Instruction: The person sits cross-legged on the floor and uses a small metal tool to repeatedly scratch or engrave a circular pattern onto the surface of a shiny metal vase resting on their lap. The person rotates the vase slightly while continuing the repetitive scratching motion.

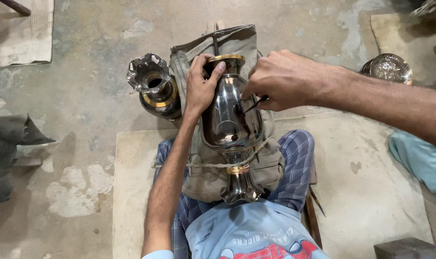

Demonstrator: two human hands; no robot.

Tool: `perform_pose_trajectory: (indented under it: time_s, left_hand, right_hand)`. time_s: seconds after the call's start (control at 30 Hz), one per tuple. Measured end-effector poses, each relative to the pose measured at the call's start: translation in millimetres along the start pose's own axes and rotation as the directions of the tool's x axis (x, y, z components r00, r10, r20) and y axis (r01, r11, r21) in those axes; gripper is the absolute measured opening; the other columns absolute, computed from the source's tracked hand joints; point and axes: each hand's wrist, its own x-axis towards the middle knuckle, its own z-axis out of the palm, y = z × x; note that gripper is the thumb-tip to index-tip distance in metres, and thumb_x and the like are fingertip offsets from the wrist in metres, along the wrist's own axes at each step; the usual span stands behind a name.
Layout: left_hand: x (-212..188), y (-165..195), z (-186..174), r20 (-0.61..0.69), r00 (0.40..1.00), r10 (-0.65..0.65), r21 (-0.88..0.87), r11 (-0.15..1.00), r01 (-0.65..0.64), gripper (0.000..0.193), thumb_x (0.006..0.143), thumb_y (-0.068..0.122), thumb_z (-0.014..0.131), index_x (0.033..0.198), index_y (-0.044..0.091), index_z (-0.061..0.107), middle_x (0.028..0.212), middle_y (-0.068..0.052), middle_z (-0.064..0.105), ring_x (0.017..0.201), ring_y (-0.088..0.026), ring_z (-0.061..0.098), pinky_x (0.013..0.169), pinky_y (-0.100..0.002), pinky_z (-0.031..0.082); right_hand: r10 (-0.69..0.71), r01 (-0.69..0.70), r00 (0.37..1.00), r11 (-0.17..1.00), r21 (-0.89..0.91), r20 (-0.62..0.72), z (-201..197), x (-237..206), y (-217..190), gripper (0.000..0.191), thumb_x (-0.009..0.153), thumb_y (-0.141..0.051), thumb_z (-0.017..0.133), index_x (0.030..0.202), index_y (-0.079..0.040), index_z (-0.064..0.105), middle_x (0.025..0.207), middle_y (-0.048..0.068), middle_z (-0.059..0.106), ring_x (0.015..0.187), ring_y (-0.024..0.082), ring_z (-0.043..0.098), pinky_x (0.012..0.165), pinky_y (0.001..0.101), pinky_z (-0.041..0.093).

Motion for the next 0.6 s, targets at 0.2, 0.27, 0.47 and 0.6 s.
perform_pose_trajectory:
  time_s: [0.2, 0.27, 0.47, 0.6]
  left_hand:
    - [-2.0, 0.5, -1.6, -0.012, 1.000, 0.014, 0.002, 1.000, -0.014, 0.039, 0.098, 0.037, 0.072, 0.114, 0.002, 0.066, 0.104, -0.008, 0.066, 0.097, -0.021, 0.067, 0.083, -0.039, 0.056]
    - [-1.8, 0.3, -1.2, -0.014, 1.000, 0.024, -0.009, 1.000, -0.024, 0.039, 0.098, 0.036, 0.072, 0.113, 0.002, 0.066, 0.104, -0.008, 0.066, 0.097, -0.021, 0.067, 0.084, -0.039, 0.056]
    - [-3.2, 1.1, -4.2, -0.018, 0.999, 0.038, -0.003, 0.999, -0.038, 0.037, 0.099, 0.036, 0.072, 0.112, 0.001, 0.066, 0.103, -0.008, 0.066, 0.097, -0.021, 0.066, 0.085, -0.038, 0.054]
    - [-3.3, 1.1, -4.2, -0.012, 1.000, 0.025, -0.029, 0.999, -0.025, 0.037, 0.099, 0.036, 0.071, 0.111, 0.001, 0.065, 0.102, -0.008, 0.066, 0.096, -0.020, 0.066, 0.084, -0.038, 0.055]
  right_hand:
    - [0.271, -0.285, 0.958, 0.929, 0.238, 0.091, 0.7, -17.0, -14.3, 0.034, 0.085, -0.030, 0.079, 0.116, -0.018, 0.077, 0.098, 0.010, 0.080, 0.071, 0.023, 0.078, 0.066, 0.0382, 0.066]
    - [0.340, -0.362, 0.932, 0.877, 0.315, 0.126, 3.8, -22.7, -20.0, 0.035, 0.087, -0.031, 0.077, 0.118, -0.014, 0.076, 0.098, 0.012, 0.079, 0.075, 0.023, 0.078, 0.069, 0.0414, 0.067]
    - [0.467, -0.526, 0.851, 0.762, 0.378, 0.241, -1.7, -32.4, -45.9, 0.039, 0.095, -0.038, 0.067, 0.118, -0.008, 0.074, 0.094, 0.020, 0.078, 0.079, 0.028, 0.078, 0.073, 0.0477, 0.066]
    - [0.457, -0.577, 0.810, 0.729, 0.367, 0.366, -3.3, -26.2, -52.3, 0.038, 0.107, -0.033, 0.053, 0.107, -0.003, 0.077, 0.074, 0.019, 0.078, 0.060, 0.024, 0.076, 0.052, 0.0385, 0.062]
